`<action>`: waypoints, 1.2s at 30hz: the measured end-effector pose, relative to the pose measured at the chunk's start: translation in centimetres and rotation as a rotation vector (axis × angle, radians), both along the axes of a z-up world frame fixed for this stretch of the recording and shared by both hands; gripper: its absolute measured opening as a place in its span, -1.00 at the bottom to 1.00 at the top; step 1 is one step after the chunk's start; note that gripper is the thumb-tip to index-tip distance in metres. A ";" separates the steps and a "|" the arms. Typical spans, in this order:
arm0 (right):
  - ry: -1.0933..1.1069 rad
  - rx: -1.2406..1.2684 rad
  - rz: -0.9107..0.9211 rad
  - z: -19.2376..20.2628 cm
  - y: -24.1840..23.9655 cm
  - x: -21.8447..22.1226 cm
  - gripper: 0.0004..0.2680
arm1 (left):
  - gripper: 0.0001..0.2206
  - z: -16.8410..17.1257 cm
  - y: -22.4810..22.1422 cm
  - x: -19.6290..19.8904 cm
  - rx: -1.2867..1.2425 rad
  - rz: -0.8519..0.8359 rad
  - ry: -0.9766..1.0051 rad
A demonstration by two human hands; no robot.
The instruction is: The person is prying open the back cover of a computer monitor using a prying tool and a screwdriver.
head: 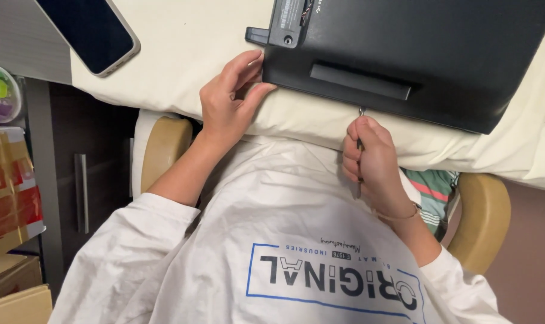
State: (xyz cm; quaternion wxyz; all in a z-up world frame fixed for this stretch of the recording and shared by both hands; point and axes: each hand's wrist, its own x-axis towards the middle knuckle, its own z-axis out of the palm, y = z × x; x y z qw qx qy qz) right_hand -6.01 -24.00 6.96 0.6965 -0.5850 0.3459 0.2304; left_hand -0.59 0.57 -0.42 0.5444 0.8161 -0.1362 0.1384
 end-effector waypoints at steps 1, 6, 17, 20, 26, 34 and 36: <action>0.001 0.001 0.003 -0.2 -0.1 0.0 -0.78 | -0.59 0.0 0.0 0.0 0.001 0.003 0.001; 0.047 0.263 -0.054 -0.9 -1.3 0.2 -0.72 | -0.58 -0.3 -0.1 0.0 0.054 0.040 -0.049; 0.005 0.017 0.034 0.3 -0.6 -0.3 -0.76 | -0.42 -0.4 -0.2 -0.5 -0.003 0.026 -0.028; -0.001 -0.054 0.068 0.6 -0.3 -0.3 -0.76 | -0.42 -0.5 -0.2 -0.4 -0.004 0.025 -0.023; -0.023 -0.013 0.105 -0.6 0.2 -2.0 -0.74 | -0.44 -0.7 0.0 -0.5 0.018 0.021 -0.024; 0.022 0.028 0.211 -0.4 3.6 1.0 -0.74 | -0.46 -0.6 -0.1 -0.2 -0.002 0.016 -0.031; -0.007 0.016 0.213 -0.5 4.2 1.1 -0.74 | -0.48 -0.6 -0.2 -0.4 0.050 0.039 -0.046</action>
